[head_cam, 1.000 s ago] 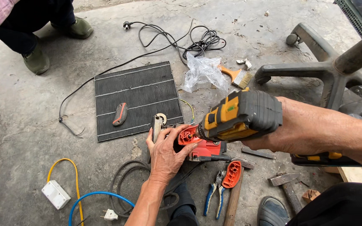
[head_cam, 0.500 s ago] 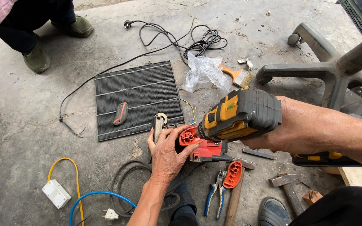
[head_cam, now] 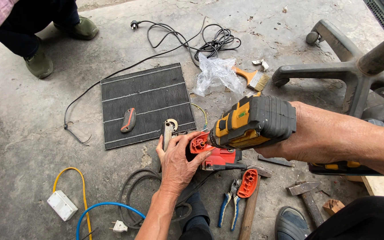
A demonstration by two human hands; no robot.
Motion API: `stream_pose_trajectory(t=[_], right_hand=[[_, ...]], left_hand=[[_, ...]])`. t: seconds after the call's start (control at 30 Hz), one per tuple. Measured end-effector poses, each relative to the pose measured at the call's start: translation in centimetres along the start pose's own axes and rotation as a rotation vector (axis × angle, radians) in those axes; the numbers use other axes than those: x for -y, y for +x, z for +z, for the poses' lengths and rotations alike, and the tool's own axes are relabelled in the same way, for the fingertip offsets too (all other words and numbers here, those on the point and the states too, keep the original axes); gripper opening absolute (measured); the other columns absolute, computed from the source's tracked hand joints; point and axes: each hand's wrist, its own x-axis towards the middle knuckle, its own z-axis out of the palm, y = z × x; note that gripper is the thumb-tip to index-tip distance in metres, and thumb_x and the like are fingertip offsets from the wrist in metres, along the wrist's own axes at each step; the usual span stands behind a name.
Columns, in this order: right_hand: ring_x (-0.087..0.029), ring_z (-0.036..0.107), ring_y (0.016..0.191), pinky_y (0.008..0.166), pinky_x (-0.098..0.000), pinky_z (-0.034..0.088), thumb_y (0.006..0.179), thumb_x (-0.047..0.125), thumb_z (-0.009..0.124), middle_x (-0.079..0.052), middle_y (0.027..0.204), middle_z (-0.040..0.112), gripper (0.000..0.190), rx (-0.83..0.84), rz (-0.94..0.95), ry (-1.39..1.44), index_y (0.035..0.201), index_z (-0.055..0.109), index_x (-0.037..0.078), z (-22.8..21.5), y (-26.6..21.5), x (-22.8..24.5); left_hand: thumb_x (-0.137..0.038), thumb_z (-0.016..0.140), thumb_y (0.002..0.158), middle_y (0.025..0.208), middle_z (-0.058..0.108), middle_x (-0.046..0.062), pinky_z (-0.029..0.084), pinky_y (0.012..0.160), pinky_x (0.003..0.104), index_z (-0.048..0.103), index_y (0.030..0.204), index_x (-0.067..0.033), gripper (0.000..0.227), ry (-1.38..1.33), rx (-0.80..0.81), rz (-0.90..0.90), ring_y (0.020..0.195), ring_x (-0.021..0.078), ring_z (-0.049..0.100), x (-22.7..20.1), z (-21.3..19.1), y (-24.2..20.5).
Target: The person uses a knife to scrape a small metal piece on a wooden board. They then pick up a red plastic housing and use a power drill to work on it, followed by manually assembling the housing components.
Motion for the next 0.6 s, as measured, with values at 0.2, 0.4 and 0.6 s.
stream_pose_trajectory(t=[0.2,0.4,0.6], right_hand=[[-0.008,0.067,0.078,0.074,-0.0263,0.062,0.082,0.026,0.086,0.01,0.084,0.084,0.025,-0.022,-0.055,0.029,0.106,0.09,0.03,0.6,0.5,-1.0],[-0.008,0.068,0.078,0.074,-0.0269,0.062,0.081,0.023,0.086,0.01,0.084,0.083,0.026,-0.036,-0.139,0.07,0.106,0.089,0.028,1.1,1.0,-2.1],[-0.007,0.069,0.075,0.07,-0.0274,0.062,0.081,0.023,0.088,0.01,0.082,0.085,0.02,-0.039,-0.185,0.08,0.101,0.088,0.025,1.4,1.2,-2.6]], left_hand=[[-0.068,0.076,0.088,0.126,0.08,-0.016,0.014,0.129,0.067,0.072,0.137,-0.0329,0.06,0.022,-0.007,0.011,0.121,0.0128,0.068,0.2,0.2,0.1],[-0.068,0.076,0.087,0.125,0.08,-0.016,0.013,0.129,0.067,0.072,0.138,-0.0343,0.061,0.017,0.013,-0.002,0.122,0.0123,0.068,0.1,0.2,0.1],[-0.067,0.076,0.088,0.128,0.079,-0.017,0.013,0.129,0.067,0.072,0.138,-0.0339,0.061,0.015,0.015,0.006,0.122,0.0123,0.067,0.0,0.1,0.0]])
